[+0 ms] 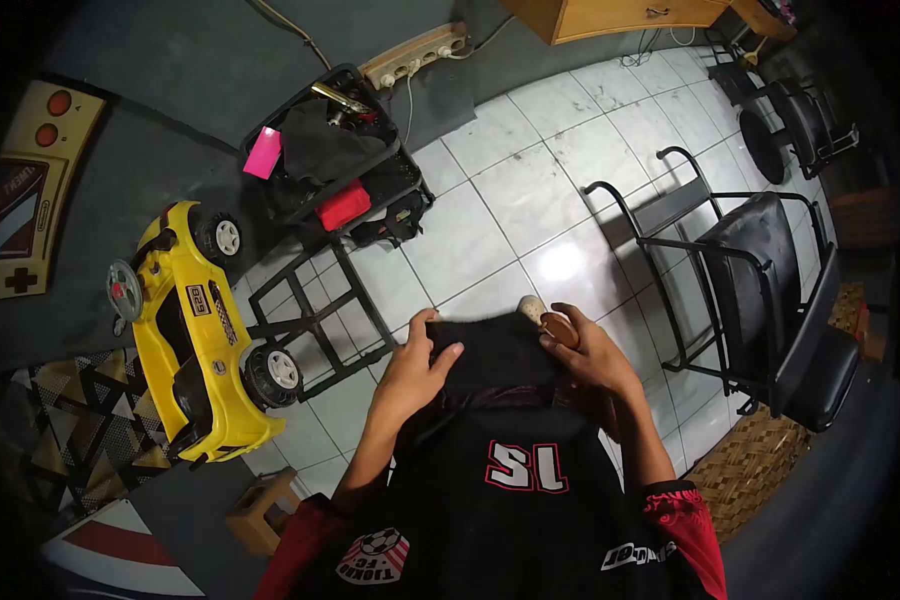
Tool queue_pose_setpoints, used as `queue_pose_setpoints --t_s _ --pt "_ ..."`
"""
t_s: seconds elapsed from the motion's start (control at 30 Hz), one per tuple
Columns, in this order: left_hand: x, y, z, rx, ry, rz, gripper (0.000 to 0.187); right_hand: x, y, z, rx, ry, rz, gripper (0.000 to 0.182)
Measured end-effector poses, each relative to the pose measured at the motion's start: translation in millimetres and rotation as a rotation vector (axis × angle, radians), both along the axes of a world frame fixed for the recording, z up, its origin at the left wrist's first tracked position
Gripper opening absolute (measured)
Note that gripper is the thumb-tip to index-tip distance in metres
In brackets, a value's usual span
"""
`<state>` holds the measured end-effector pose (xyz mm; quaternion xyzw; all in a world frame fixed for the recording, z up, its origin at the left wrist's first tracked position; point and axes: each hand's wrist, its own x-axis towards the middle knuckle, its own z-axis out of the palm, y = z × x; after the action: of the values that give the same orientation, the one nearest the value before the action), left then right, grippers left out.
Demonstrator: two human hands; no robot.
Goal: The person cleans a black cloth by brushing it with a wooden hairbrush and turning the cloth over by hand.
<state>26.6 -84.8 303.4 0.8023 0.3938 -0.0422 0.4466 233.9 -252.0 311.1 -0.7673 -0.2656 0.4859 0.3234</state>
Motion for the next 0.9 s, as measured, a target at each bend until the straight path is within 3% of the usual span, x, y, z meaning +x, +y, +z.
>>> queue_pose_setpoints --t_s 0.1,0.17,0.23,0.3,0.4,0.47,0.5,0.63,0.7,0.9 --pt "3.9 1.7 19.7 -0.160 0.068 0.052 0.064 0.2 -4.8 -7.4 0.120 -0.043 0.084 0.055" --pt "-1.3 6.2 19.8 -0.139 0.108 -0.010 0.065 2.7 -4.1 0.4 0.105 0.074 0.137 0.056" --pt "-9.6 7.3 5.8 -0.286 -0.188 -0.081 0.057 6.2 -1.8 11.0 0.073 0.122 0.156 0.054" --pt "-11.2 13.6 1.7 -0.296 -0.168 -0.101 0.050 8.6 -2.9 7.3 0.036 0.173 0.172 0.051" --pt "-4.2 17.5 -4.5 -0.262 -0.170 -0.070 0.036 13.4 -4.8 -10.8 0.090 -0.007 0.161 0.042" --pt "4.5 17.5 -7.4 -0.162 -0.189 0.020 0.027 14.6 3.7 -9.1 0.223 0.076 -0.065 0.035" --pt "10.7 18.8 -3.9 -0.161 -0.189 0.019 0.027 15.4 7.3 -4.5 0.224 0.075 -0.065 0.035" --pt "37.5 34.9 7.5 -0.096 -0.323 0.061 0.032 24.5 30.5 43.7 0.190 -0.095 -0.011 0.040" --pt "49.3 42.1 30.9 0.093 -0.350 -0.039 0.036 30.0 38.7 47.1 0.227 -0.401 0.055 0.040" --pt "69.0 57.5 61.6 0.247 -0.473 0.000 0.036 35.5 52.0 67.8 0.464 -0.704 -0.096 0.028"
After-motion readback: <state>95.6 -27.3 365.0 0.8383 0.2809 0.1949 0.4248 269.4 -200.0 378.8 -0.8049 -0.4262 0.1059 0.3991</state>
